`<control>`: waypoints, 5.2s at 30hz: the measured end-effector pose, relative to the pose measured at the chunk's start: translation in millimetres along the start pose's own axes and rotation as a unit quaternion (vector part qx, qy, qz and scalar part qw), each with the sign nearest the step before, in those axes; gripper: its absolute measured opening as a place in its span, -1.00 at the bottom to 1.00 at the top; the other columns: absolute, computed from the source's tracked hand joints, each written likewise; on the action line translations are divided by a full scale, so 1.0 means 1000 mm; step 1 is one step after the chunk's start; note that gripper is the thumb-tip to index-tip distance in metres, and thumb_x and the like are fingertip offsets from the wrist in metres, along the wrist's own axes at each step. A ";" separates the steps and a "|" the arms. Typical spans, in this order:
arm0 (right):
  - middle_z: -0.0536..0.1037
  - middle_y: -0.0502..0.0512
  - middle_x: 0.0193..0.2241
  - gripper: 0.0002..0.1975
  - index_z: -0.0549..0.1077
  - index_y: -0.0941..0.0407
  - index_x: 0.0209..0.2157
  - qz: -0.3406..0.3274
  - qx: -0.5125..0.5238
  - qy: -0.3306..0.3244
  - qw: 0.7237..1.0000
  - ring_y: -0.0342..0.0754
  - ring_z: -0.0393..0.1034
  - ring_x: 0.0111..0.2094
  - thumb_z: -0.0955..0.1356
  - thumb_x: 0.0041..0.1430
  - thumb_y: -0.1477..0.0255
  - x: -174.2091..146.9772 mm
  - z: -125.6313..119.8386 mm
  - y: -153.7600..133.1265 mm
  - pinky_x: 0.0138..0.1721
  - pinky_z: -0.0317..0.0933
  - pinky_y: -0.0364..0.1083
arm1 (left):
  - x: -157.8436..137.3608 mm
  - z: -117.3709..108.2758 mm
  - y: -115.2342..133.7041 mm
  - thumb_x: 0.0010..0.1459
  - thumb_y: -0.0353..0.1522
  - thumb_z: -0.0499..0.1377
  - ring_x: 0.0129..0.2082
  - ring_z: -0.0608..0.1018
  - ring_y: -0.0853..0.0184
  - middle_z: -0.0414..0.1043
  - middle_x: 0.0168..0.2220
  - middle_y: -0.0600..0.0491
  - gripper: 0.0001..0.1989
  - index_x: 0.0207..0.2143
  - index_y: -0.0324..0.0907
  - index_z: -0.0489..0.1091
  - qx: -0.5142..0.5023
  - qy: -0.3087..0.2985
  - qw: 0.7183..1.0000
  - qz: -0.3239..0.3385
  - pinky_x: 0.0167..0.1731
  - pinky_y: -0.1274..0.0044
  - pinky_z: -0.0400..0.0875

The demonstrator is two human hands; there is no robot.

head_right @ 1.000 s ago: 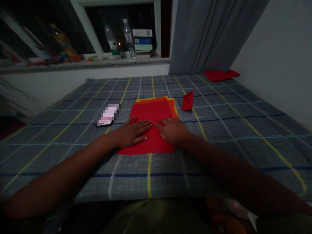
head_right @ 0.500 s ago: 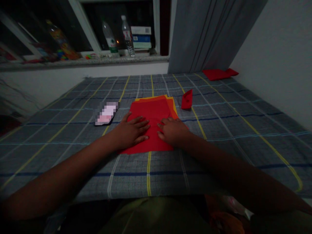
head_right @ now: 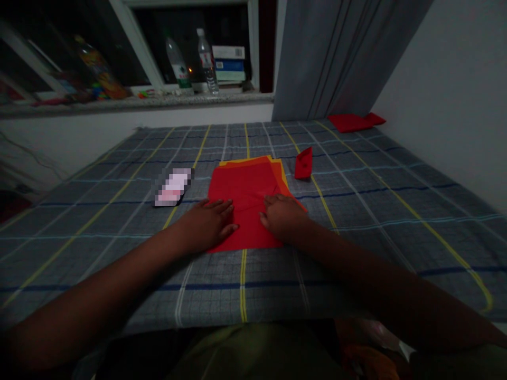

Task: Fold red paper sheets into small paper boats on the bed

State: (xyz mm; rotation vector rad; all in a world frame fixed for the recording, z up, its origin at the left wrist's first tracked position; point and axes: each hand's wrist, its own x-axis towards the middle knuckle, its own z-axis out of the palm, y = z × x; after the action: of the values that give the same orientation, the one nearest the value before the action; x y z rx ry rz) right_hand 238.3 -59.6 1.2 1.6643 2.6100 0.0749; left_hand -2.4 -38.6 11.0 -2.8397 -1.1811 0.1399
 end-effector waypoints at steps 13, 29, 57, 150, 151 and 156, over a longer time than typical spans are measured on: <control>0.59 0.31 -0.19 -0.71 0.57 0.23 -0.17 0.008 0.022 0.082 0.996 0.11 0.45 -0.12 0.22 0.42 0.45 0.007 0.007 0.014 0.00 0.27 0.02 | 0.031 0.018 -0.032 0.41 -0.35 0.04 0.10 0.52 0.13 0.53 0.05 -0.18 -0.72 0.03 -0.25 0.46 -0.139 0.107 0.983 0.046 0.19 0.26 0.35; 0.55 0.27 -0.18 -0.84 0.53 0.16 -0.22 0.006 0.148 0.158 0.976 0.13 0.42 -0.05 0.29 0.29 0.54 0.020 0.033 0.047 0.10 0.25 0.06 | 0.039 0.018 -0.064 0.30 -0.20 0.16 -0.10 0.55 0.17 0.53 -0.19 -0.07 -0.76 -0.25 -0.18 0.50 -0.231 0.122 0.965 0.035 0.05 0.30 0.42; 0.57 0.29 -0.11 -0.73 0.57 0.19 -0.09 -0.032 0.075 0.104 0.991 0.13 0.42 -0.02 0.25 0.43 0.42 0.016 0.017 0.026 0.06 0.25 0.05 | 0.040 0.003 -0.033 0.23 -0.40 0.11 0.03 0.50 0.00 0.47 -0.03 -0.25 -0.77 -0.09 -0.27 0.44 -0.102 0.199 0.970 -0.093 0.11 0.20 0.38; 0.44 -0.06 -0.57 -0.76 0.36 0.03 -0.50 0.191 0.695 0.359 0.594 -0.14 0.28 -0.55 0.41 0.08 0.20 0.018 -0.007 0.069 -0.52 0.13 -0.13 | 0.145 -0.010 0.027 0.39 -0.25 0.04 -0.06 0.56 0.21 0.54 -0.12 -0.08 -0.79 -0.19 -0.14 0.42 -0.550 0.211 0.807 -0.045 0.02 0.38 0.44; 0.42 -0.08 -0.58 -0.76 0.34 0.02 -0.52 0.204 0.694 0.377 0.579 -0.14 0.27 -0.56 0.42 0.06 0.23 0.019 -0.006 0.078 -0.54 0.12 -0.13 | 0.159 -0.011 0.030 0.39 -0.26 0.05 -0.10 0.56 0.21 0.53 -0.18 -0.08 -0.79 -0.25 -0.14 0.40 -0.544 0.195 0.814 -0.056 -0.01 0.39 0.44; 0.40 -0.09 -0.61 -0.79 0.32 0.00 -0.54 0.227 0.708 0.400 0.536 -0.12 0.31 -0.55 0.42 0.04 0.30 0.024 0.003 0.120 -0.54 0.17 -0.13 | 0.218 -0.014 0.044 0.32 -0.19 0.15 -0.11 0.56 0.09 0.52 -0.23 -0.17 -0.75 -0.36 -0.14 0.35 -0.490 0.159 0.851 -0.107 -0.02 0.30 0.39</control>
State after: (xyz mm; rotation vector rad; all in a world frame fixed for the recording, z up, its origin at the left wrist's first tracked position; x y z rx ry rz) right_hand 336.3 12.9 5.7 3.2597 2.3905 -2.4438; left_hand 183.5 84.8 7.9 -3.1797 -1.8341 -1.2430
